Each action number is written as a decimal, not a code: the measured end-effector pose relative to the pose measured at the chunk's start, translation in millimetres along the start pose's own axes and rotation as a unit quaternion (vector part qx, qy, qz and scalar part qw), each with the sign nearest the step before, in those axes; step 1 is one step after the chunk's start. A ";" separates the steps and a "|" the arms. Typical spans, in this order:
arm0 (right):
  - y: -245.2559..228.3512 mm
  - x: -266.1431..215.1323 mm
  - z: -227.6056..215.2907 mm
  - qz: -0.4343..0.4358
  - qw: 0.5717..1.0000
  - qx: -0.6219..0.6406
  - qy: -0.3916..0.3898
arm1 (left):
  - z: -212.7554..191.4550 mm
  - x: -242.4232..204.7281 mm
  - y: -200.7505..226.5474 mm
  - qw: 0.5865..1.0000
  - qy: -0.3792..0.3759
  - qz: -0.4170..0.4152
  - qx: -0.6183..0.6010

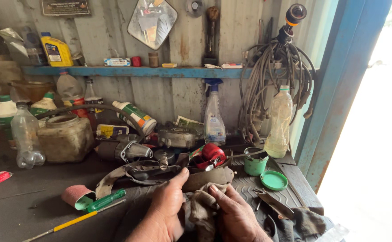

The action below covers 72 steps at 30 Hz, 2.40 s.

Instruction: The person cleans a brake shoe by rubbing its surface with a piece of sandpaper and wiping it with a cloth.

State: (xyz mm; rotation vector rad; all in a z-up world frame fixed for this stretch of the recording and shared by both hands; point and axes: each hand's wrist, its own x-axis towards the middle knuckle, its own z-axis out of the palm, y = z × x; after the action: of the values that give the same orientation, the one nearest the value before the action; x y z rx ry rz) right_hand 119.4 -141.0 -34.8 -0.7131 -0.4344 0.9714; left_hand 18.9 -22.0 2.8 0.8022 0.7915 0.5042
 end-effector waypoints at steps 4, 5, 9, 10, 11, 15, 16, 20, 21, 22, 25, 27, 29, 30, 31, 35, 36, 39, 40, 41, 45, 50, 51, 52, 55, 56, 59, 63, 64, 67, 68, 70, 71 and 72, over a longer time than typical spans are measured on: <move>-0.2 0.8 -2.8 0.013 0.999 0.027 0.019 | -2.0 -1.7 0.6 0.986 0.047 0.115 0.115; 0.6 2.0 -4.7 0.012 0.999 0.034 0.012 | -1.6 -1.5 0.7 0.982 0.054 0.127 0.129; -2.4 3.3 -8.0 0.005 0.996 0.067 -0.055 | -3.4 -11.0 0.7 0.779 0.121 0.490 0.373; -4.0 -0.7 -6.8 0.003 0.994 0.079 -0.078 | -2.2 -15.8 -1.3 0.781 0.076 0.478 0.395; -4.3 -3.5 -2.5 0.009 0.997 0.077 -0.030 | -0.4 -20.0 -2.6 0.781 0.030 0.465 0.415; -8.6 -14.9 14.2 0.019 0.999 0.032 0.039 | 3.5 -30.8 -7.0 0.641 -0.001 0.617 0.456; -8.1 -15.9 16.4 0.016 1.000 0.013 0.021 | 2.7 -30.5 -2.5 0.655 0.012 0.601 0.457; 6.9 -12.5 21.2 -0.001 0.999 0.001 -0.053 | -4.9 -28.8 11.9 0.695 0.031 0.568 0.440; 7.0 -10.2 19.9 -0.003 0.999 0.004 -0.053 | -7.4 -28.2 12.3 0.700 0.027 0.569 0.431; 10.1 -10.0 18.8 -0.001 0.999 0.008 -0.052 | -7.9 -27.2 10.5 0.688 0.012 0.598 0.412; 8.1 -7.0 8.1 0.011 1.000 0.012 -0.023 | -2.2 -22.4 12.1 0.672 -0.012 0.630 0.389; 11.9 5.2 -2.7 -0.003 1.000 0.004 -0.018 | -3.4 -22.6 11.9 0.702 -0.007 0.577 0.418; 15.9 17.8 -17.2 -0.023 0.998 -0.057 -0.009 | -2.3 -21.0 16.6 0.704 -0.008 0.569 0.426; 17.8 23.6 -23.9 -0.036 0.993 -0.113 -0.003 | -2.9 -20.3 19.4 0.705 -0.009 0.563 0.431; 19.4 29.6 -29.2 -0.050 0.984 -0.169 0.003 | -4.0 -19.5 23.1 0.717 -0.012 0.551 0.427; 16.9 39.6 -42.6 -0.126 0.956 -0.255 0.073 | -11.4 -18.6 31.9 0.700 -0.036 0.600 0.385; 11.8 39.9 -44.7 -0.146 0.954 -0.247 0.084 | -13.8 -18.9 34.4 0.675 -0.047 0.638 0.367; 1.1 34.6 -43.0 -0.148 0.950 -0.244 0.128 | -20.7 -21.3 49.8 0.712 -0.020 0.584 0.388; -1.4 31.4 -40.6 -0.139 0.948 -0.247 0.146 | -20.9 -23.9 53.1 0.742 -0.030 0.549 0.385; 5.2 24.9 -36.0 -0.201 0.895 -0.385 0.098 | -21.6 -27.4 56.4 0.769 -0.040 0.511 0.381; 29.3 1.4 -4.1 -0.243 0.803 -0.499 -0.216 | -14.1 -37.6 52.9 0.753 -0.104 0.503 0.412; 2.7 -16.7 23.8 -0.023 0.767 -0.595 -0.241 | -9.3 -32.3 38.1 0.690 -0.070 0.437 0.573; -13.7 -24.4 25.5 -0.035 0.712 -0.669 -0.210 | -9.0 -30.1 36.5 0.659 -0.054 0.432 0.614; -31.5 -29.7 28.5 -0.049 0.650 -0.736 -0.182 | -9.2 -28.5 36.4 0.652 -0.070 0.441 0.613; -89.4 -46.7 29.3 0.072 0.584 -0.808 -0.007 | -10.4 -28.6 37.4 0.641 -0.110 0.427 0.628; -103.4 -48.6 27.1 0.104 0.554 -0.817 0.117 | -9.1 -29.7 40.2 0.641 -0.116 0.402 0.643; -126.2 -50.3 5.6 0.004 0.422 -0.882 0.209 | -6.2 -39.2 38.1 0.612 -0.122 0.376 0.686; -117.9 -46.6 -25.9 0.061 0.473 -0.855 0.201 | -3.1 -40.0 26.2 0.575 -0.115 0.427 0.689; -113.7 -45.2 -30.6 0.054 0.461 -0.861 0.206 | -2.3 -37.8 20.6 0.564 -0.109 0.430 0.696; -106.7 -40.3 -37.9 0.008 0.423 -0.885 0.195 | -2.6 -32.0 9.6 0.544 -0.099 0.432 0.712; -106.4 -39.6 -38.7 -0.011 0.409 -0.893 0.189 | -2.4 -30.8 8.7 0.543 -0.102 0.432 0.713; -110.1 -38.0 -36.8 0.024 0.385 -0.896 0.220 | -1.3 -29.0 9.6 0.532 -0.112 0.431 0.720; -111.4 -38.7 -35.0 0.043 0.372 -0.897 0.236 | -1.6 -27.7 13.1 0.523 -0.119 0.430 0.727; -113.3 -40.4 -32.9 -0.037 0.380 -0.891 0.246 | -2.1 -26.9 15.5 0.513 -0.125 0.429 0.733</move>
State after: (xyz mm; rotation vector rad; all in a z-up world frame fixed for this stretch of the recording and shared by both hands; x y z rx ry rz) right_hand 186.5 -229.0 22.6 -2.8342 -0.8883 -0.3612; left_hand -0.9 -29.6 25.6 2.9157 0.3004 0.4534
